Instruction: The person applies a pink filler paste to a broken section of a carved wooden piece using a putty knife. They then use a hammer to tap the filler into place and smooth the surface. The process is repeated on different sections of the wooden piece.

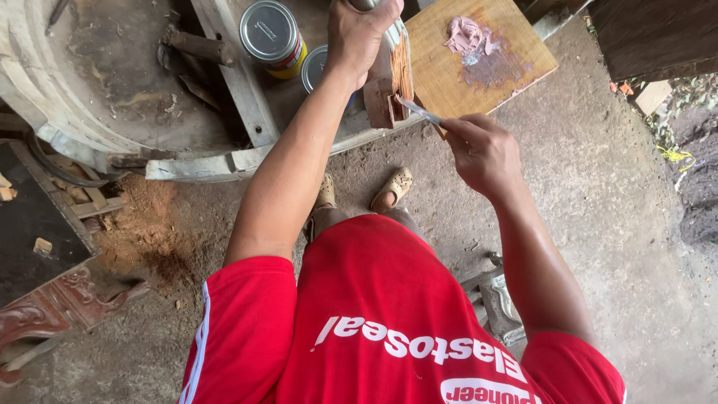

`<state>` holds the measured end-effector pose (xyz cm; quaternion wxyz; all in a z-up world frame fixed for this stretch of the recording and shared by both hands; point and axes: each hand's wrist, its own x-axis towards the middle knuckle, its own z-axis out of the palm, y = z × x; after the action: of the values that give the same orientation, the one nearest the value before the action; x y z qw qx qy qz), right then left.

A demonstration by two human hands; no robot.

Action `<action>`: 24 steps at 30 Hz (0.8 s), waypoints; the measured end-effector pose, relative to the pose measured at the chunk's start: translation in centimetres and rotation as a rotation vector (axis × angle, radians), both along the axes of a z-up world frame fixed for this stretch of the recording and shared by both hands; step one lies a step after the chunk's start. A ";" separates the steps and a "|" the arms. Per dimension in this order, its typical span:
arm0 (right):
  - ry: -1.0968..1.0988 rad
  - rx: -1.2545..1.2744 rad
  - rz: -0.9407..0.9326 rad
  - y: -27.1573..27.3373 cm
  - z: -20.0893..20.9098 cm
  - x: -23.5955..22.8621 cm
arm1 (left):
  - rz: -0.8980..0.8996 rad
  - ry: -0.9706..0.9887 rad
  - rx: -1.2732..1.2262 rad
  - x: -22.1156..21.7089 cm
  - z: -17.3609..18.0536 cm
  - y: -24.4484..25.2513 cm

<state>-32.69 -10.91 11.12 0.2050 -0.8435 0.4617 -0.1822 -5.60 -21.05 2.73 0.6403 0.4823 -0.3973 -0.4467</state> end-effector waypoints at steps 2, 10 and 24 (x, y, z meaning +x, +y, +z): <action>0.023 -0.088 0.011 -0.6 0.0 0.3 | -0.019 -0.016 -0.048 -0.5 0.6 -0.5; 0.140 -0.489 0.046 -1.7 -1.1 0.9 | 0.001 -0.024 -0.038 -0.8 1.7 -0.5; 0.210 -0.156 0.059 1.1 -0.9 1.0 | 0.008 0.010 -0.082 0.0 0.2 -0.2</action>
<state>-31.69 -9.83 10.22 0.0949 -0.8844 0.4403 -0.1222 -5.64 -21.23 2.95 0.6632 0.4550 -0.4100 -0.4301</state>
